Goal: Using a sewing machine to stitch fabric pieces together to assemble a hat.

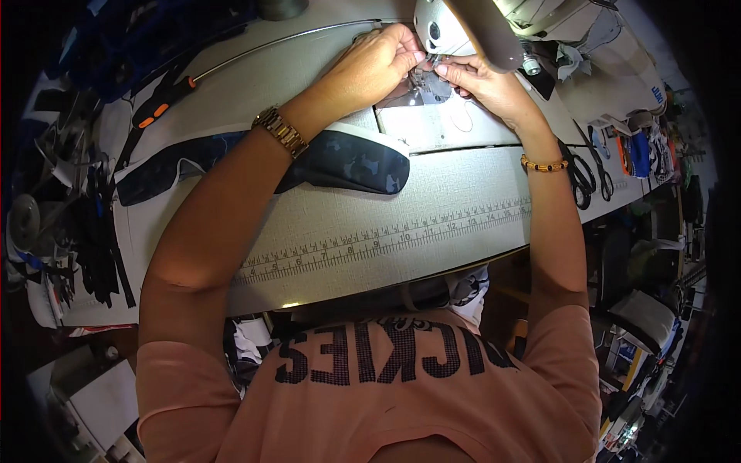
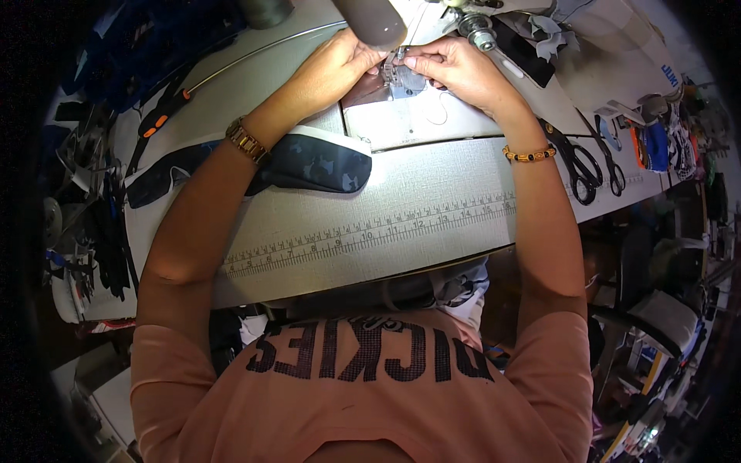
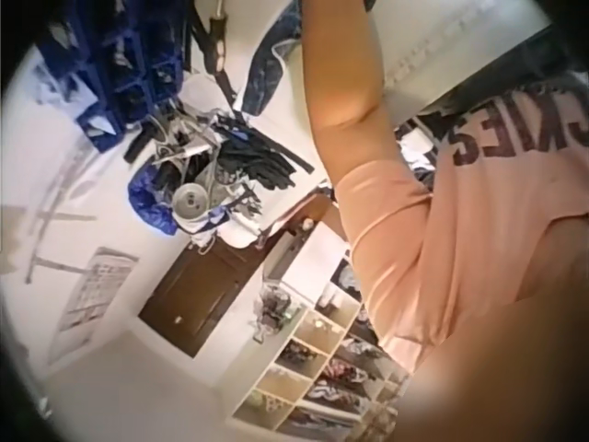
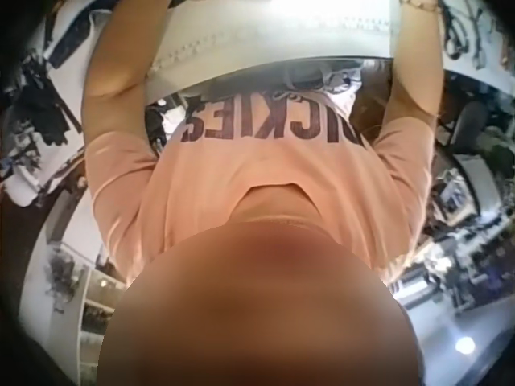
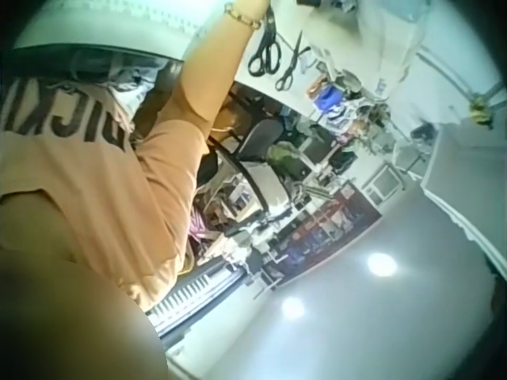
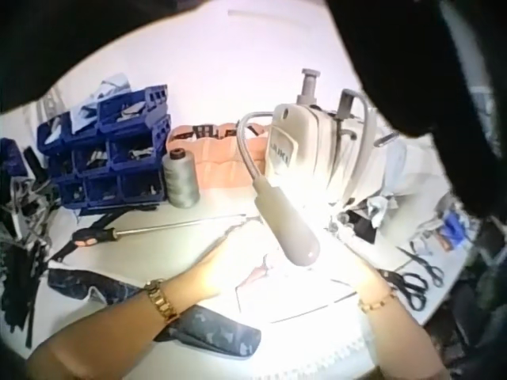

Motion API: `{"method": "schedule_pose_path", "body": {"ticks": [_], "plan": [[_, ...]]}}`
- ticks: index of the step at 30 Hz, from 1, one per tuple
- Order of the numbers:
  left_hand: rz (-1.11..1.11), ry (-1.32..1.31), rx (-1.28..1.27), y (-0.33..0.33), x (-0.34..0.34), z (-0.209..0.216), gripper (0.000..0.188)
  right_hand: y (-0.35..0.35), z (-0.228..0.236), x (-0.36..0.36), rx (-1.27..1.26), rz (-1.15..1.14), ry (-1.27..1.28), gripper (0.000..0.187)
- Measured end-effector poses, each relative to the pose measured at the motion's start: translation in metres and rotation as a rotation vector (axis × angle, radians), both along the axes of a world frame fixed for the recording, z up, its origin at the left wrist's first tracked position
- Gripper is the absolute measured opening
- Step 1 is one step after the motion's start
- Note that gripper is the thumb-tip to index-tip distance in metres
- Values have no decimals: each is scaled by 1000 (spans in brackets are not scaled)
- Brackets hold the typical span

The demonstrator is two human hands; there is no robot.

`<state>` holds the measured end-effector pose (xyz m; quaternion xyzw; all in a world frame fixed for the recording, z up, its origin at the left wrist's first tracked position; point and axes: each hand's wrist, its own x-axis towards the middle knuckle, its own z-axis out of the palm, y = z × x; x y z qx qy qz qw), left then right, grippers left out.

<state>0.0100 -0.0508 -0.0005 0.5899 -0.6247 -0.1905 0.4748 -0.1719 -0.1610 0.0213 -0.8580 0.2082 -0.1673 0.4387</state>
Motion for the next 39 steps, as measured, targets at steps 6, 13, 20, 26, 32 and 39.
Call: {"method": "schedule_pose_path", "body": {"ticks": [6,13,20,26,32,39], "plan": [[-89,-150,-73,-5,9,-6,21,-9,-10,-1,1,29,0,32],[10,-464,183,24,71,36,17,-3,-10,9,-121,16,29,32],[201,213,138,216,37,95,23,-5,-6,-15,-557,2,116,28],[268,928,401,375,-48,18,29,-9,-3,-19,-705,123,46,25],[523,1542,-26,387,-77,-115,30,-18,5,-43,-655,189,73,26],[338,1753,-441,353,-41,-135,31,51,22,-75,-663,113,121,25]]}}
